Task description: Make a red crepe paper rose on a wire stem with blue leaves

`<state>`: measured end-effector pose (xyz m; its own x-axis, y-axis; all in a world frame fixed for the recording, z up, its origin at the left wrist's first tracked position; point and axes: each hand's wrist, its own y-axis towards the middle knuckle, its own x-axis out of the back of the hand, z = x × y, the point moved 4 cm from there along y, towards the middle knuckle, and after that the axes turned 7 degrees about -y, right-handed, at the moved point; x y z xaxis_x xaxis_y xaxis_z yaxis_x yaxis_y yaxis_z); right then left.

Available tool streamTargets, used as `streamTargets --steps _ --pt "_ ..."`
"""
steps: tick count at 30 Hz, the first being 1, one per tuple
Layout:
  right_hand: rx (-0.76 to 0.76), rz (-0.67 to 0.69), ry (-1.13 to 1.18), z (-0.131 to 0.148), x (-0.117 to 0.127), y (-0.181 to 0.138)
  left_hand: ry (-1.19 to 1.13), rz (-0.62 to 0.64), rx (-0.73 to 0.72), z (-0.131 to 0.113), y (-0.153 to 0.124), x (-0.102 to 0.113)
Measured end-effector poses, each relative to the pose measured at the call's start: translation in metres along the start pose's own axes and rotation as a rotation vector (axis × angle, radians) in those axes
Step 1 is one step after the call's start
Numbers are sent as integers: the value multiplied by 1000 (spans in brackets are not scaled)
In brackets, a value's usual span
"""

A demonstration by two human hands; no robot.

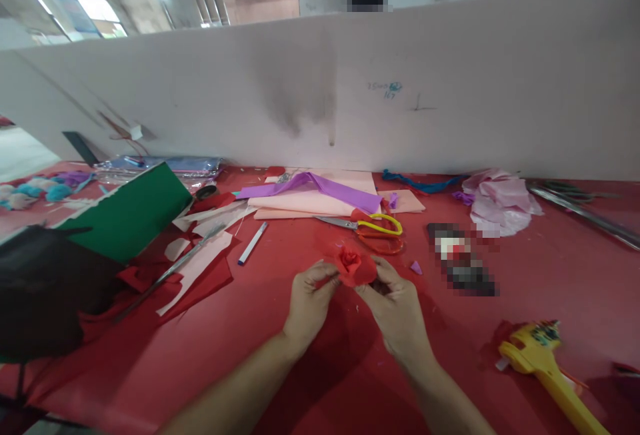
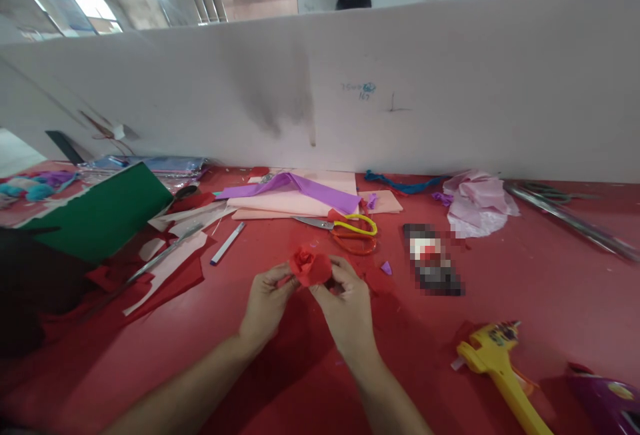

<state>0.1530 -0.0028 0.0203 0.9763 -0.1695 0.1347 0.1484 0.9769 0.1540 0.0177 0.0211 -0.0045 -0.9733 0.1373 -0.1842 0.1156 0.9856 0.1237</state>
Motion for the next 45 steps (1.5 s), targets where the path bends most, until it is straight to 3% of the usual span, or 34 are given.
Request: streamTargets --steps 9,20,45 --pt "91 -43 -194 15 5 0 2 14 -24 -3 -1 -1" --pt "1 67 119 5 2 1 -44 -9 51 -1 -2 -1" --pt "-34 9 400 10 -1 -8 47 -122 14 -6 2 0"
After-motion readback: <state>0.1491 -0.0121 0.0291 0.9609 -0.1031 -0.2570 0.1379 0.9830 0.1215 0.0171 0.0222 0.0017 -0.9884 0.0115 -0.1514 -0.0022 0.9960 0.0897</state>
